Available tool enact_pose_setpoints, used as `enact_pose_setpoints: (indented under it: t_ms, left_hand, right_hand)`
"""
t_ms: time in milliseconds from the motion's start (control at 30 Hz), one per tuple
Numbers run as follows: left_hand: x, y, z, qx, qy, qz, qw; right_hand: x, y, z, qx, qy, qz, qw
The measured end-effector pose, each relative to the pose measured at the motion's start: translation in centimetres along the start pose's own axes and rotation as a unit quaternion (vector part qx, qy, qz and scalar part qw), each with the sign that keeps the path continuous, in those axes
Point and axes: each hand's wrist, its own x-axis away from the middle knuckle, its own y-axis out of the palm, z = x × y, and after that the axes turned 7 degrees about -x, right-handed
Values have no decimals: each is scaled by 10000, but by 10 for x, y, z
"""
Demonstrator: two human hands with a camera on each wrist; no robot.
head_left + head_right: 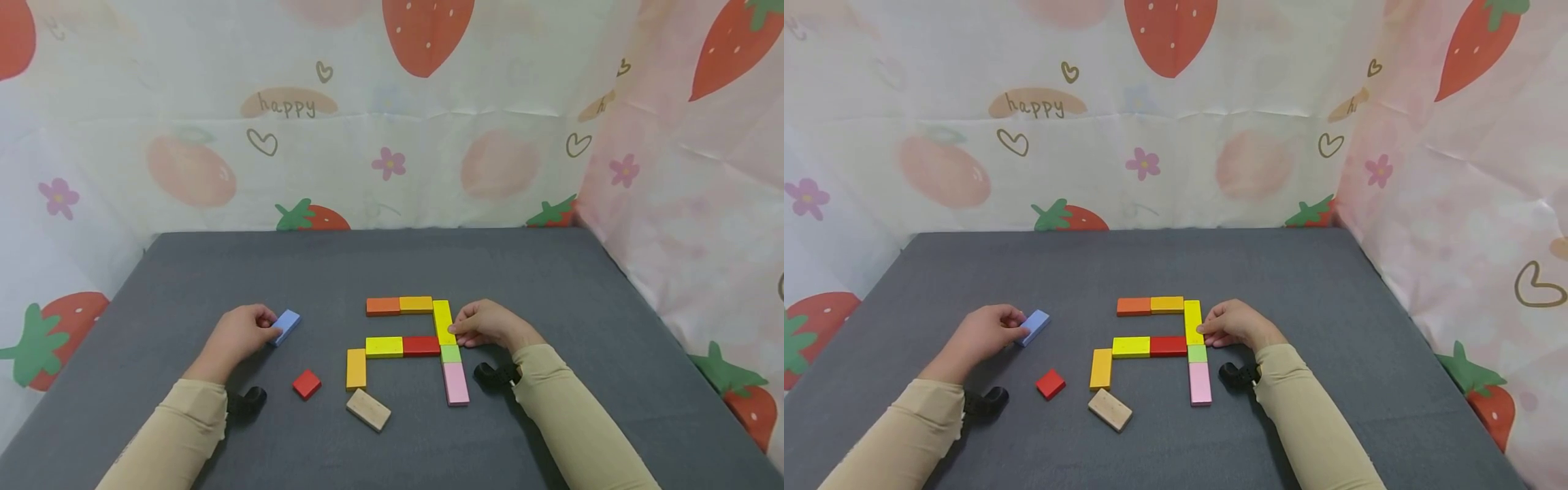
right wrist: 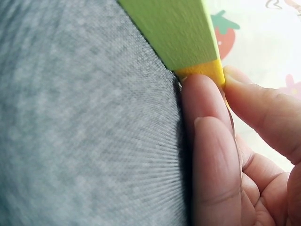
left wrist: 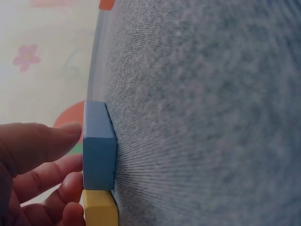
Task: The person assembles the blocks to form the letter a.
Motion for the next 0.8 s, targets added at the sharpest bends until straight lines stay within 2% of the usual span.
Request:
enact_pose_setpoints:
  t_ms: [133, 267, 533, 800]
  left_hand:
    - [1, 1, 1, -22, 19, 24, 10000]
    - [1, 1, 3, -138, 165, 18, 9998]
    - [4, 1, 16, -559, 197, -16, 9982]
    - [7, 4, 23, -350, 398, -25, 9986]
  right_hand:
    - [-1, 0, 1, 0, -27, 5, 10000]
    - [-1, 0, 1, -6, -64, -15, 10000]
    - [0, 0, 1, 47, -102, -50, 9999]
    - [-1, -1, 1, 43, -62, -52, 10000]
